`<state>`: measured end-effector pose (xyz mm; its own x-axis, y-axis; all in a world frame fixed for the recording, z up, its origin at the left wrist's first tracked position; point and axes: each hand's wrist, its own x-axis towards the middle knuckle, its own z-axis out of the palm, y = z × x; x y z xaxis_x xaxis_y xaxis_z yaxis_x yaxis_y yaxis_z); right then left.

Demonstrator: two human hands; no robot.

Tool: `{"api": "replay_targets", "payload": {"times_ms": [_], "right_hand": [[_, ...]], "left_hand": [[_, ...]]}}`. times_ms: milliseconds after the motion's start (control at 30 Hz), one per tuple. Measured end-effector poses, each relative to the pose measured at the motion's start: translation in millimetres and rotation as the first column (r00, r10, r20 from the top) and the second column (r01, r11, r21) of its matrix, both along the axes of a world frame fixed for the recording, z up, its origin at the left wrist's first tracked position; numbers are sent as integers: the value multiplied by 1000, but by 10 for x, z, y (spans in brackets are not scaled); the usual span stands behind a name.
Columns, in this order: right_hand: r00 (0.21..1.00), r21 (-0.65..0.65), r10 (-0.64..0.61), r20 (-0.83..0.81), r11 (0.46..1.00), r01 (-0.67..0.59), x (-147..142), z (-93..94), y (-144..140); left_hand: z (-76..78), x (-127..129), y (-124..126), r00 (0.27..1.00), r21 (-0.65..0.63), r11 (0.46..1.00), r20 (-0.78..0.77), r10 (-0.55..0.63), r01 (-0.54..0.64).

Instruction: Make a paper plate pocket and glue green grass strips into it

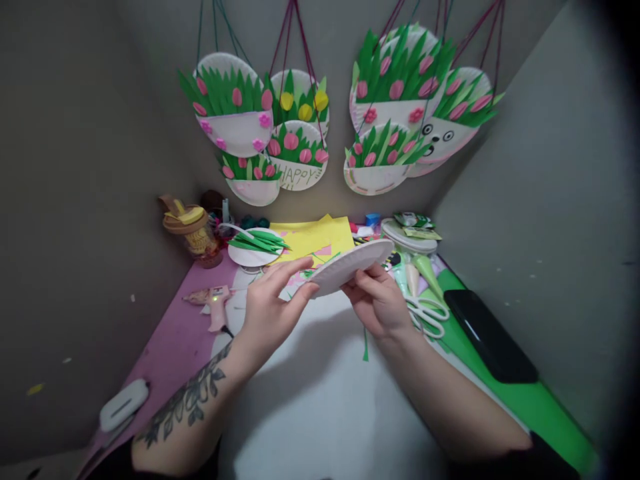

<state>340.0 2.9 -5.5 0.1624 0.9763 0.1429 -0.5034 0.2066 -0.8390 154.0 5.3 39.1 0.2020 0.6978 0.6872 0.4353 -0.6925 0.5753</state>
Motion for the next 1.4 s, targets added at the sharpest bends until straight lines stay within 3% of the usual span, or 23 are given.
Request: {"api": "replay_targets", "payload": {"times_ms": [167,233,300,367,433,500,567,667,733,800,867,900,967,1033,1100,1167,1233,1300,1400], "right_hand": [[999,16,36,-6,999,-36,-8,-14,-1],[996,32,36,79,999,-38,-24,7,-12],[980,46,35,194,998,-44,-25,41,-26],[955,69,-9,296,998,-12,5,77,-43],[926,127,-107,363,990,65,66,103,-57],[872,215,-253,419,961,176,142,114,-60],[786,283,-382,486,920,273,208,117,-53],[703,289,-387,596,921,262,250,134,-46],[662,294,-355,660,933,207,242,170,-68],[566,371,-414,713,908,196,227,225,-108],[453,501,-523,722,847,178,226,285,-149],[414,562,-572,709,812,159,234,311,-163],[370,638,-631,682,761,123,266,347,-171],[348,657,-649,677,745,112,307,363,-156],[341,659,-651,678,744,111,345,365,-132],[347,668,-656,670,737,103,368,359,-110],[352,682,-661,662,727,84,376,349,-96],[352,689,-663,661,722,66,373,335,-90],[345,678,-647,680,734,39,365,316,-88]], "left_hand": [[42,12,-104,999,102,994,18,-47,45],[9,1,-59,997,-5,999,72,-35,35],[-70,-17,65,979,-204,977,202,-13,55],[-185,-32,242,911,-399,906,410,42,137],[-302,-37,416,765,-515,813,628,141,273],[-391,-22,530,621,-550,740,749,232,387],[-445,18,558,536,-545,681,804,259,488],[-486,111,482,499,-526,618,834,238,584],[-512,179,411,507,-509,587,842,185,630],[-552,236,363,537,-494,568,837,105,658],[-608,268,348,606,-514,580,794,43,632],[-638,273,350,652,-530,614,758,33,585],[-681,259,357,736,-524,745,673,67,412],[-678,218,348,784,-387,910,607,129,150],[-617,164,308,844,-101,990,519,137,-98],[-514,117,243,948,229,954,296,119,-191],[-406,92,175,989,428,894,-4,151,-135],[-328,93,127,958,478,875,-204,204,-84],[-287,115,106,898,410,907,-357,256,-95]]}}
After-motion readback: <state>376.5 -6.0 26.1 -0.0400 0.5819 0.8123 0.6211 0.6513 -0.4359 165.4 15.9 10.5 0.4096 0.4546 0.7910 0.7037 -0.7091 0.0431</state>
